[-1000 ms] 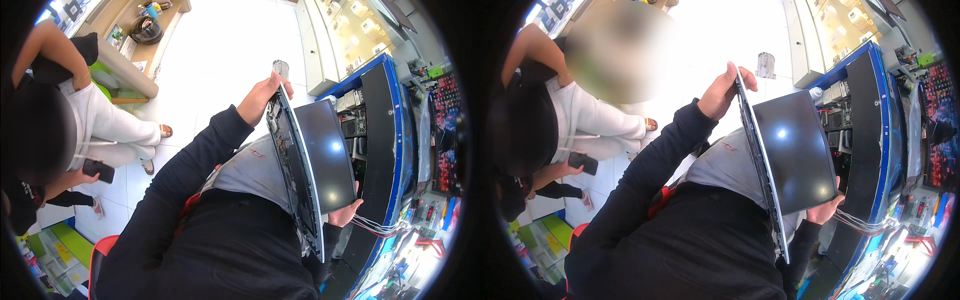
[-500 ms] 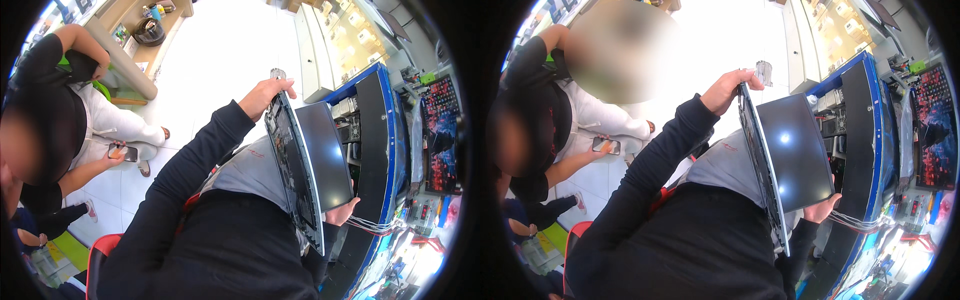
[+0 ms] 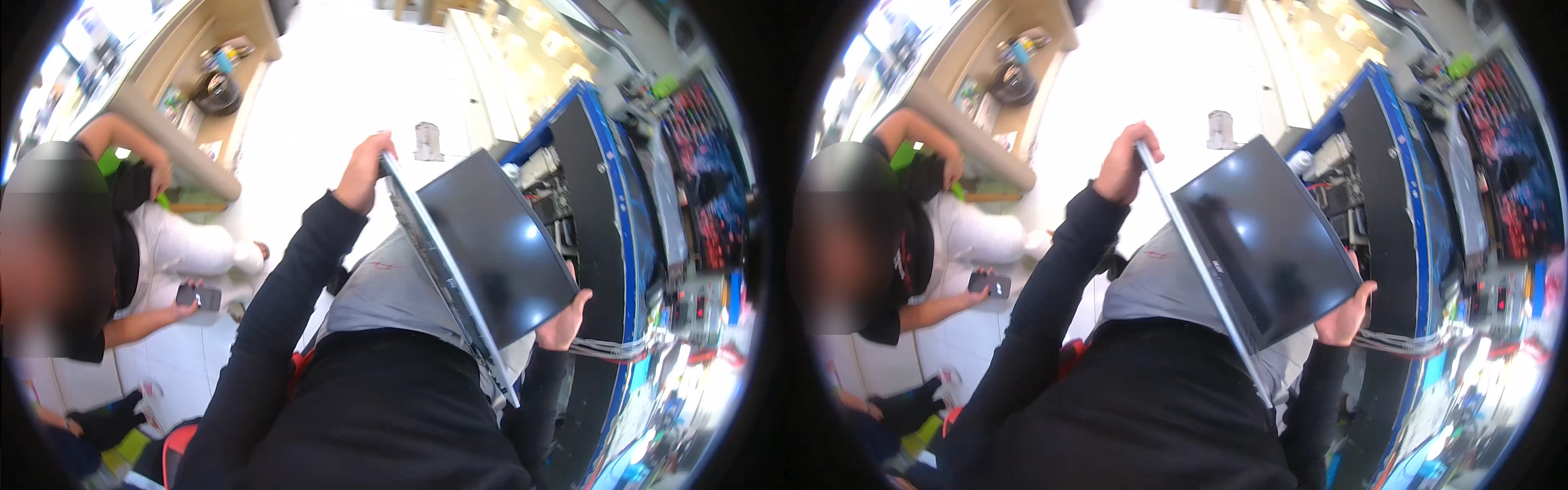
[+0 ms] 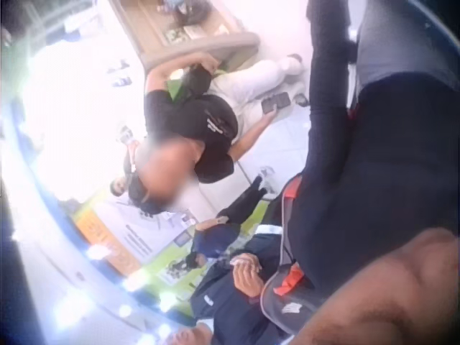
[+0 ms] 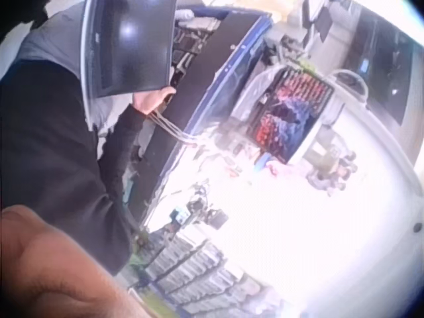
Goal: The person assembles a laptop by connecting cables to the motherboard and inserting a battery, then secures the battery and component covers with a screwdriver.
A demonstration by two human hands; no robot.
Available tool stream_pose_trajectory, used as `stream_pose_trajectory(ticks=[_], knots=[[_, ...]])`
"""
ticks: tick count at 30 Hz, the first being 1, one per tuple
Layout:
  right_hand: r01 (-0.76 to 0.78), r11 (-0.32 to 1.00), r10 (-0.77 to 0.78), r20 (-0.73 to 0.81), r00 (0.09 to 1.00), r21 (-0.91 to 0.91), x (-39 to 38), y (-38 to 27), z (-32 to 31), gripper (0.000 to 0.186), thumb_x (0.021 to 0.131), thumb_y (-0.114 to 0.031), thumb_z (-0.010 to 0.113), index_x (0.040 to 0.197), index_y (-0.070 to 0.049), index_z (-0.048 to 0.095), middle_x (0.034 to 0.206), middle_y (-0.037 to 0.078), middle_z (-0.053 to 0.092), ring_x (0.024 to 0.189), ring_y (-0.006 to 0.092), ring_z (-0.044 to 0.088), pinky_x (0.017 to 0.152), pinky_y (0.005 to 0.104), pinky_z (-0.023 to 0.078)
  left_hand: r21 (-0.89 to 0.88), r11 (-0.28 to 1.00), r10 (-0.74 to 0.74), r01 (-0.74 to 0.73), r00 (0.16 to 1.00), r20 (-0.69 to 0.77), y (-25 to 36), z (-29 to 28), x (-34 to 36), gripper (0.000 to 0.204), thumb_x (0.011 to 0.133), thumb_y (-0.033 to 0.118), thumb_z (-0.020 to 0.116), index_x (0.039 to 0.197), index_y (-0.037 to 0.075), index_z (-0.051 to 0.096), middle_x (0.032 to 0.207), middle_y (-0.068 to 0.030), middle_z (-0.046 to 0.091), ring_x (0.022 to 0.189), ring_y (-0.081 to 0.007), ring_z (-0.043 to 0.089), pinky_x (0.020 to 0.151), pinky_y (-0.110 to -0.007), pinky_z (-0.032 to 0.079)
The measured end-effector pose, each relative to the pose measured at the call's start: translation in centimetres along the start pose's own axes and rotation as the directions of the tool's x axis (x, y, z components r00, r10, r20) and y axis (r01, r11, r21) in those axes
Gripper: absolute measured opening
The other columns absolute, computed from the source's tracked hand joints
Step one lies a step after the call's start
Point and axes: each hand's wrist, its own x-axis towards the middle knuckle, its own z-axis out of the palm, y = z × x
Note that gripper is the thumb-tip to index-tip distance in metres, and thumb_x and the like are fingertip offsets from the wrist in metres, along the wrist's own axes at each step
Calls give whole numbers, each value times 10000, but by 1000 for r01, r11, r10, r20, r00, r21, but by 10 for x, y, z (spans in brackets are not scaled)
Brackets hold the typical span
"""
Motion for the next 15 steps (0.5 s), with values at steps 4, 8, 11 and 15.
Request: stream_pose_trajectory(ticks=[4, 8, 11, 15], knots=[[8, 993, -2, 56, 998, -116, 29, -32, 26, 845, 1065, -635, 452, 1640, -31, 318, 1622, 172, 464, 1465, 348, 473, 1224, 507, 373, -128, 980, 160, -152, 986, 55, 1, 1, -23, 391, 1093, 340, 402, 910, 46, 582, 911, -109, 625, 905, -224, 602, 1001, -420, 488], [2, 987, 16, 105, 994, -161, 48, -56, 31, 855, 1061, -651, 434, 1641, -34, 321, 1620, 177, 466, 1461, 342, 484, 1222, 507, 385, -180, 954, 255, -239, 965, 69, -20, 0, -35, 400, 1089, 354, 335, 984, 55, 579, 958, -118, 640, 1002, -245, 594, 1072, -471, 446], [-2, 990, 23, 145, 989, -140, 56, -60, 12, 854, 1063, -639, 446, 1645, -30, 309, 1628, 178, 457, 1470, 348, 475, 1229, 509, 374, -106, 976, 197, -189, 978, 69, -30, 9, -38, 387, 1053, 392, 412, 1021, 55, 601, 1042, -152, 686, 1087, -263, 610, 1017, -416, 451], [33, 991, -18, 117, 993, -130, 60, -46, -4, 854, 1066, -623, 461, 1649, -22, 294, 1632, 186, 449, 1478, 355, 466, 1234, 512, 366, -78, 983, 173, -166, 981, 91, -31, 5, -46, 422, 1050, 442, 427, 1058, 57, 600, 1112, -167, 701, 1095, -245, 608, 1005, -399, 452]])
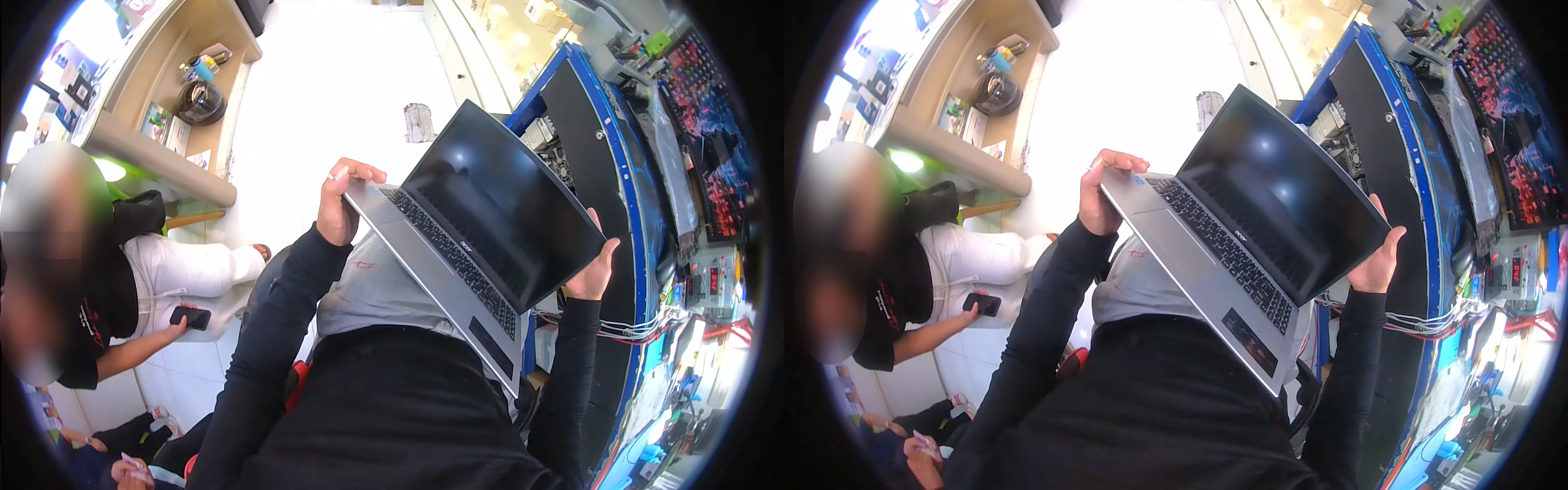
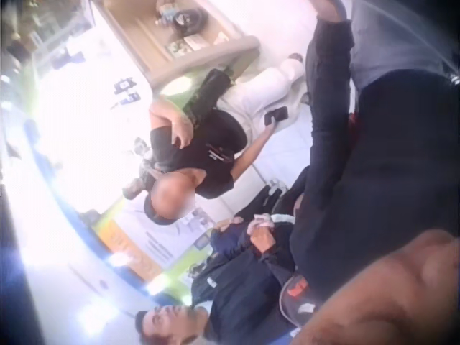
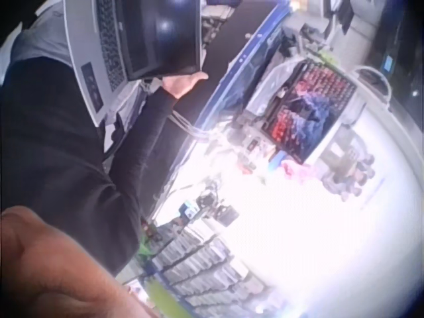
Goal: The person assembles a laptop by connecting cables to the motherboard and inserting a battery, then secures the battery and component covers with a screwdriver.
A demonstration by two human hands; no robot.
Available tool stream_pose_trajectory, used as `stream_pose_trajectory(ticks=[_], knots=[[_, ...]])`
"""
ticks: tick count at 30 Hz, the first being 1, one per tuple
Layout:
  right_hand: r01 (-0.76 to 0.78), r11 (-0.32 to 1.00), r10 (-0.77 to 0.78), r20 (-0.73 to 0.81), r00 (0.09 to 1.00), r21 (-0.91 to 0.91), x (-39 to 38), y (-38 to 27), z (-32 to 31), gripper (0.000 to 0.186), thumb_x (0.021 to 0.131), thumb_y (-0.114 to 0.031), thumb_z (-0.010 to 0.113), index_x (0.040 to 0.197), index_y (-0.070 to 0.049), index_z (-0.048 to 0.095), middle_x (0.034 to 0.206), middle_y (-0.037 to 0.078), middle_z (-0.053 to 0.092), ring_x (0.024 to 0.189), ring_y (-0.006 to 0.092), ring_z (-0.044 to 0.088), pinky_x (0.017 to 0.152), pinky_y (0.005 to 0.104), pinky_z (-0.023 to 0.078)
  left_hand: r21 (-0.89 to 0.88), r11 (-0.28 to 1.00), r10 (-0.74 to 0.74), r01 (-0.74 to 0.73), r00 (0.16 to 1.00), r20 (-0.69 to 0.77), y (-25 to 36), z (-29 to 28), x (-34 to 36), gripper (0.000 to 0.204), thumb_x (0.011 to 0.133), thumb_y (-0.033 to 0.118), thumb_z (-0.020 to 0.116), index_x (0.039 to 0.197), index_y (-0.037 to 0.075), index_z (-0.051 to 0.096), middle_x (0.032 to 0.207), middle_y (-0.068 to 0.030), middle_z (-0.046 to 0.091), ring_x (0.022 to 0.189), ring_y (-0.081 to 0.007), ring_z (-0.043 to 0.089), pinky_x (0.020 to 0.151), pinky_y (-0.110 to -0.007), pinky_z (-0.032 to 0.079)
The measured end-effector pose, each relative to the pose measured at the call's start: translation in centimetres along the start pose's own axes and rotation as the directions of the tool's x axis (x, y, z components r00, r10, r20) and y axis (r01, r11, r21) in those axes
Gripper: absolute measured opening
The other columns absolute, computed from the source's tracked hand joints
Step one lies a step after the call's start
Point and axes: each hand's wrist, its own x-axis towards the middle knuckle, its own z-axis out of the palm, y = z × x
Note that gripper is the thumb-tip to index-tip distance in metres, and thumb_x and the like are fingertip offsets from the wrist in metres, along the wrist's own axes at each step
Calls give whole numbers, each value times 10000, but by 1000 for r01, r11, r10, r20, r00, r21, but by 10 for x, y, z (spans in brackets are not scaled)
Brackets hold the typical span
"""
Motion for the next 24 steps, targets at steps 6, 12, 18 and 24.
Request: stream_pose_trajectory(ticks=[6, 12, 18, 24], knots=[[-24, 999, 24, 12, 1000, 32, 10, 5, -21, 872, 1064, -615, 474, 1656, -9, 268, 1631, 209, 445, 1473, 369, 472, 1228, 510, 374, 76, 997, -15, 18, 999, -34, 4, 1, -17, 476, 1061, 503, 418, 1115, 61, 585, 1133, -152, 688, 1092, -228, 602, 1005, -393, 450], [-71, 997, 71, 58, 996, -3, 35, -9, -15, 880, 1059, -620, 479, 1649, 0, 278, 1619, 209, 461, 1472, 358, 478, 1227, 495, 380, 60, 998, 21, -18, 998, -65, 1, 3, -30, 470, 1083, 496, 400, 1127, 64, 577, 1149, -156, 684, 1091, -228, 602, 1005, -397, 453], [-62, 998, 61, 41, 997, 20, 26, -6, -26, 865, 1060, -622, 481, 1671, -53, 255, 1649, 200, 422, 1491, 371, 454, 1232, 530, 365, 110, 994, 30, -26, 999, -36, -4, 2, -24, 466, 1080, 483, 410, 1112, 51, 580, 1155, -175, 707, 1109, -243, 621, 1027, -407, 454], [-36, 999, 35, 46, 998, 23, 24, -7, -23, 869, 1056, -618, 491, 1649, -18, 286, 1638, 203, 437, 1488, 367, 459, 1230, 517, 376, 84, 996, 22, -18, 999, -46, -5, 5, -24, 464, 1075, 473, 409, 1098, 42, 582, 1178, -199, 710, 1178, -281, 623, 1077, -429, 441]])
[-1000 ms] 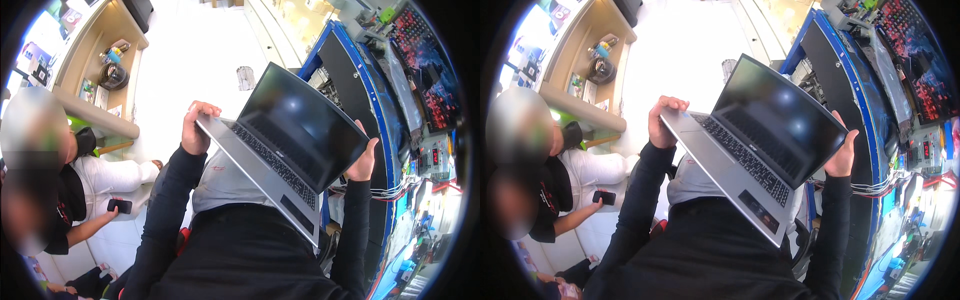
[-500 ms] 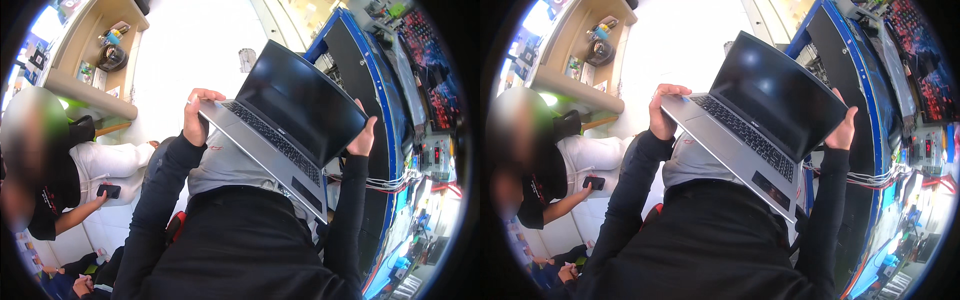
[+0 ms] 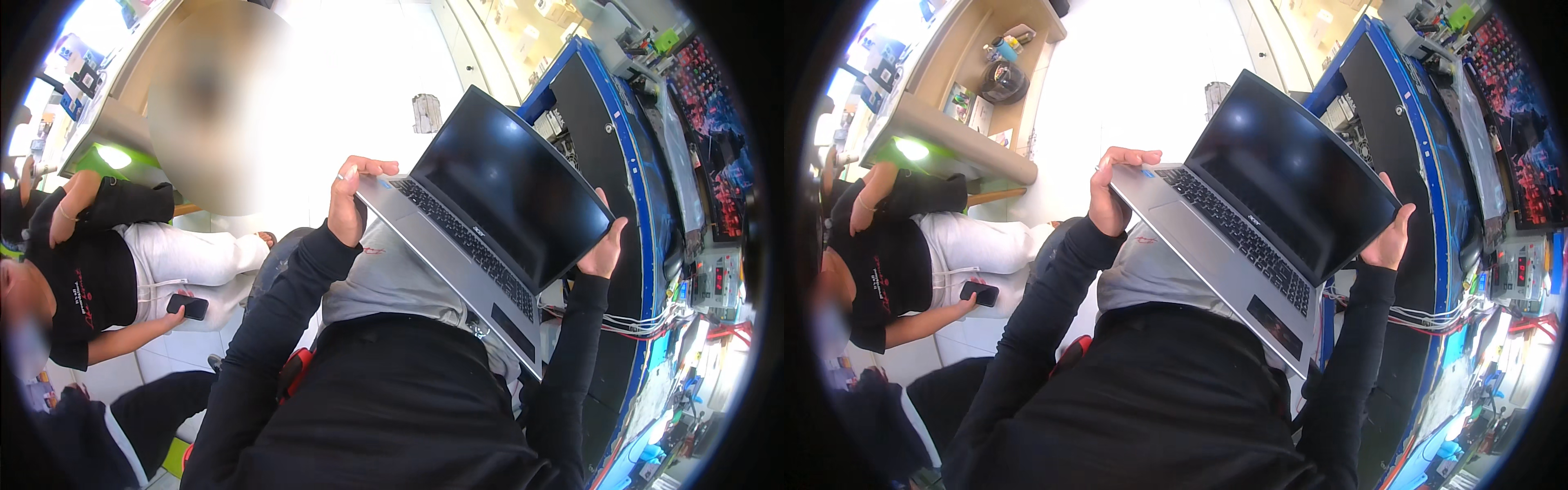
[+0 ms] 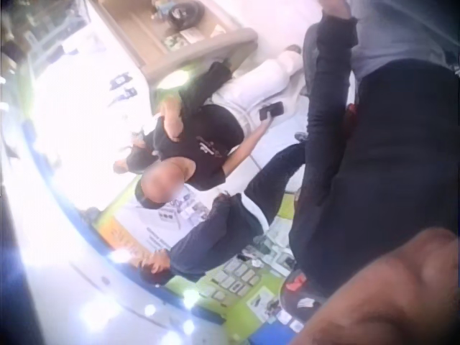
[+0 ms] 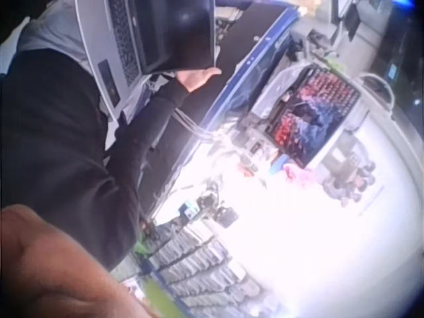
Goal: The person assembles a laptop by connecting cables to the motherboard and inserting a battery, then secures the battery and component covers with a screwdriver.
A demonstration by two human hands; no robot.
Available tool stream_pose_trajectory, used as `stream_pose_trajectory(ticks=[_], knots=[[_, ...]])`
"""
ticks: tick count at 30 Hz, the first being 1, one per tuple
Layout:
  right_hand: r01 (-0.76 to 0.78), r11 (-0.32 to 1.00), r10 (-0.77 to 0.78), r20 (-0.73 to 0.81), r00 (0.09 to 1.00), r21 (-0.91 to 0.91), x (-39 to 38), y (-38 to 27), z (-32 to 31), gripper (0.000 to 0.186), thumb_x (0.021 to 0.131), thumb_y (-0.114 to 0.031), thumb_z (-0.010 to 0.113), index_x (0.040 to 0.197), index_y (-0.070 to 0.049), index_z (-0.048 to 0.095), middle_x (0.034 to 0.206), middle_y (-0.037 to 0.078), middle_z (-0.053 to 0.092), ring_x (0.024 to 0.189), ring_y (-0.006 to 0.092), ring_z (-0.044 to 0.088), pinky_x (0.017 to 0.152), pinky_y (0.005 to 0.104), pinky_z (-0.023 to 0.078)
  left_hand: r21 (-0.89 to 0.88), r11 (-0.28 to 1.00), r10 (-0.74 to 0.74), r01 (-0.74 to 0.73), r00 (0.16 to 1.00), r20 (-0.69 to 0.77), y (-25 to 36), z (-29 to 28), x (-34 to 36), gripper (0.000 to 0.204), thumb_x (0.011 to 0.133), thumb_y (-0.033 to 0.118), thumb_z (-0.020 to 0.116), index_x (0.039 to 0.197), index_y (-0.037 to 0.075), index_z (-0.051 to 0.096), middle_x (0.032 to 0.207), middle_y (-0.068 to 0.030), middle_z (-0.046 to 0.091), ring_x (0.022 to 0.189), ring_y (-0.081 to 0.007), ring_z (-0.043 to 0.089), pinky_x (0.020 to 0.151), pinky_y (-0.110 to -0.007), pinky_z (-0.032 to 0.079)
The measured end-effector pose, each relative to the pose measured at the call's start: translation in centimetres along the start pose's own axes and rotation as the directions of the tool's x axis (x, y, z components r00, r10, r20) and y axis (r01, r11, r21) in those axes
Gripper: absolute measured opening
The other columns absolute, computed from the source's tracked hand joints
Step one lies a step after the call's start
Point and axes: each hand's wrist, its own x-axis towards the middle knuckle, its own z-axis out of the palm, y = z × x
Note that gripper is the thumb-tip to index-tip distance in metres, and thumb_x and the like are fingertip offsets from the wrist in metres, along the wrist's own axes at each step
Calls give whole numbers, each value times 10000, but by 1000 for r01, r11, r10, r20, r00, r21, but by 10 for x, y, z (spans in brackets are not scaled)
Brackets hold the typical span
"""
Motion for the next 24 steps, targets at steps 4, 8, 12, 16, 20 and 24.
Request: stream_pose_trajectory(ticks=[4, 8, 12, 16, 20, 24], knots=[[-5, 1000, 5, 5, 1000, -2, 5, 2, 0, 853, 1062, -611, 484, 1646, -18, 298, 1638, 195, 440, 1481, 362, 467, 1230, 522, 376, 6, 1000, 22, -22, 999, -25, -3, -5, -1, 491, 1077, 490, 392, 1091, 39, 585, 1138, -179, 696, 1202, -288, 613, 1087, -436, 435], [-21, 1000, 21, -26, 999, -23, 0, 5, 0, 868, 1043, -615, 522, 1654, -40, 299, 1648, 182, 430, 1495, 361, 441, 1252, 536, 342, 105, 993, 61, -56, 997, -51, -14, -15, 0, 547, 1123, 466, 290, 1121, 20, 608, 1144, -131, 662, 1151, -224, 577, 1077, -382, 410], [-49, 999, 50, 38, 998, -17, -18, -4, -5, 871, 1046, -599, 529, 1693, -103, 219, 1705, 150, 348, 1547, 356, 366, 1277, 544, 288, 100, 995, 38, -27, 993, -111, -25, 4, 7, 626, 1110, 606, 297, 1162, 54, 587, 1186, -111, 633, 1208, -221, 558, 1124, -403, 388], [-116, 993, 117, 164, 979, -18, -14, -1, 13, 846, 1058, -576, 524, 1694, -110, 217, 1712, 143, 336, 1549, 337, 362, 1282, 516, 281, 39, 999, -1, 6, 991, -136, -13, -11, 15, 546, 1111, 583, 335, 1051, 82, 543, 1053, -87, 616, 1147, -235, 587, 1090, -413, 415], [-125, 992, 124, 191, 974, -5, -11, 2, 24, 810, 1075, -546, 514, 1694, -113, 221, 1715, 130, 336, 1551, 324, 357, 1287, 514, 266, 146, 989, -20, 37, 994, -112, 4, -18, 33, 562, 1105, 603, 313, 995, 101, 540, 971, -72, 600, 1070, -228, 598, 1031, -412, 447], [-107, 994, 108, 148, 983, -18, -11, 4, 28, 793, 1081, -549, 495, 1691, -115, 234, 1703, 137, 361, 1533, 339, 395, 1273, 521, 312, 151, 984, -83, 99, 991, -108, 16, -19, 42, 591, 1097, 624, 290, 954, 109, 544, 949, -65, 598, 1039, -221, 604, 989, -397, 463]])
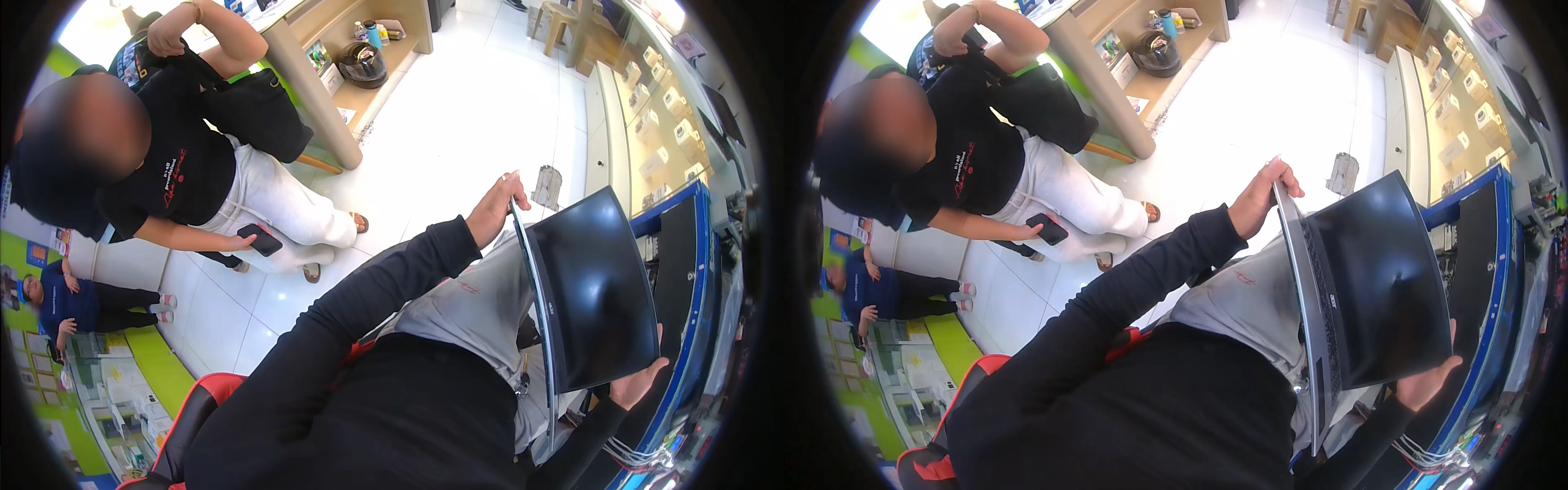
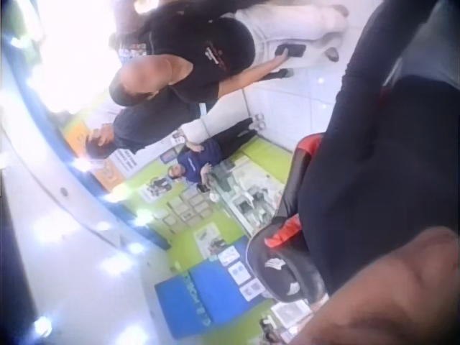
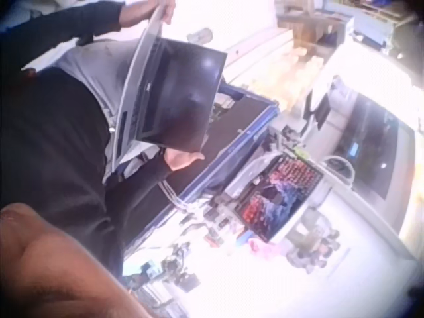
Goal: The person assembles a laptop by connecting cables to the motherboard and inserting a battery, then secures the battery and component covers with a screwdriver.
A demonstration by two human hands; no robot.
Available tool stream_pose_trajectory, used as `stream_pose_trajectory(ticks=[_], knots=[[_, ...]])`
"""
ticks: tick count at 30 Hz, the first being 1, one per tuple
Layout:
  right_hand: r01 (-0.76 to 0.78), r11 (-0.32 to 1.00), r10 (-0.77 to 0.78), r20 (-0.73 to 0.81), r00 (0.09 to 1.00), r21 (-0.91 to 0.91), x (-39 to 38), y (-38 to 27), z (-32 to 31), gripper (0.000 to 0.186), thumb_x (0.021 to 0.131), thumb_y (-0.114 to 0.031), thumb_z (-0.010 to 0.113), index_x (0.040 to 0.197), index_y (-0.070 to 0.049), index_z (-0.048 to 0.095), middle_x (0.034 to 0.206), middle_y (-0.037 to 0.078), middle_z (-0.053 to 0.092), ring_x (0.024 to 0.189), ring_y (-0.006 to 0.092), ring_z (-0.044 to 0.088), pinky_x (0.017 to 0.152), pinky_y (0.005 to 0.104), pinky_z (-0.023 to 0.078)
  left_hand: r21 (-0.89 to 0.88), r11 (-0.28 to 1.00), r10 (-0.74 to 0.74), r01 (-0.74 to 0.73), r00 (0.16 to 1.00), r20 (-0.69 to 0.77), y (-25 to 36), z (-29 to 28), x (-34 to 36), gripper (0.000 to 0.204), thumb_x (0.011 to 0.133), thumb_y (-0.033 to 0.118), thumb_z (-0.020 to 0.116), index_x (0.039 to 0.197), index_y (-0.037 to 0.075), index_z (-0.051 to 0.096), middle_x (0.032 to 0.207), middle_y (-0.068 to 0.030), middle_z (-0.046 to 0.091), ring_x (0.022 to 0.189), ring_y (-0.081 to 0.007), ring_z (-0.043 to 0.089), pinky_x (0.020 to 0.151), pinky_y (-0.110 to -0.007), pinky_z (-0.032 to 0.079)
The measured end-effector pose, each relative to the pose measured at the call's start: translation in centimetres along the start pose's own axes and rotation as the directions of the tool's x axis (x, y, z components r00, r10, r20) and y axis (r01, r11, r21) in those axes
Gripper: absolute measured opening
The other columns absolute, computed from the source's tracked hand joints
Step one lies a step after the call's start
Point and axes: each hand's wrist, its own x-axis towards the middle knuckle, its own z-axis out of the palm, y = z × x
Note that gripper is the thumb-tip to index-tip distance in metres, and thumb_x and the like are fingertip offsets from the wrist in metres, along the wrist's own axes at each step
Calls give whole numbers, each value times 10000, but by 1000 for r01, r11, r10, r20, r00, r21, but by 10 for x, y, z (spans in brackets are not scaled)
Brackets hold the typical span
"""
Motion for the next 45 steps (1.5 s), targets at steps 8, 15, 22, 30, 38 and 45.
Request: stream_pose_trajectory(ticks=[8, 15, 22, 30, 38, 45], knots=[[-21, 1000, 22, 60, 998, -19, 7, 9, -18, 796, 1088, -561, 470, 1694, -108, 222, 1718, 113, 339, 1554, 325, 361, 1286, 526, 276, 79, 988, 129, -132, 991, 41, 1, -4, -26, 651, 1130, 603, 205, 1010, 61, 545, 1003, -95, 586, 1033, -211, 561, 1016, -369, 419], [-9, 999, 3, 134, 991, 44, 13, 19, -24, 759, 1111, -529, 438, 1684, -74, 233, 1713, 146, 333, 1559, 333, 345, 1297, 524, 243, 34, 990, 136, -138, 989, 51, -1, -13, -28, 639, 1131, 607, 222, 1048, 59, 541, 1029, -93, 585, 1059, -211, 566, 1015, -365, 422], [9, 998, -13, 70, 997, 59, 7, 18, -32, 760, 1102, -499, 487, 1683, -77, 235, 1712, 157, 333, 1559, 335, 345, 1300, 528, 230, 30, 996, 87, -90, 993, 74, 5, -9, -29, 632, 1131, 598, 232, 1065, 55, 549, 1063, -104, 607, 1047, -201, 560, 1016, -361, 416], [-1, 995, -6, 65, 998, 103, 4, 19, -37, 774, 1091, -481, 528, 1683, -79, 235, 1715, 162, 326, 1563, 336, 335, 1306, 532, 209, 22, 993, 112, -114, 989, 94, 2, -8, -29, 582, 1132, 568, 272, 1076, 55, 541, 1053, -102, 601, 1057, -205, 557, 1036, -372, 411], [1, 996, -5, 48, 999, 88, 1, 18, -40, 775, 1090, -485, 530, 1685, -86, 234, 1716, 160, 321, 1566, 336, 328, 1305, 531, 214, -20, 992, 124, -122, 986, 110, -2, -7, -27, 536, 1135, 538, 298, 1062, 60, 529, 1041, -95, 578, 1079, -207, 553, 1050, -377, 405], [-10, 1000, 8, 88, 996, 28, 3, 16, -43, 790, 1085, -558, 490, 1692, -117, 241, 1717, 112, 341, 1557, 317, 352, 1293, 518, 243, 5, 993, 118, -119, 987, 107, -2, -5, -26, 538, 1137, 540, 288, 1059, 62, 523, 1043, -93, 576, 1060, -204, 543, 1044, -371, 401]])
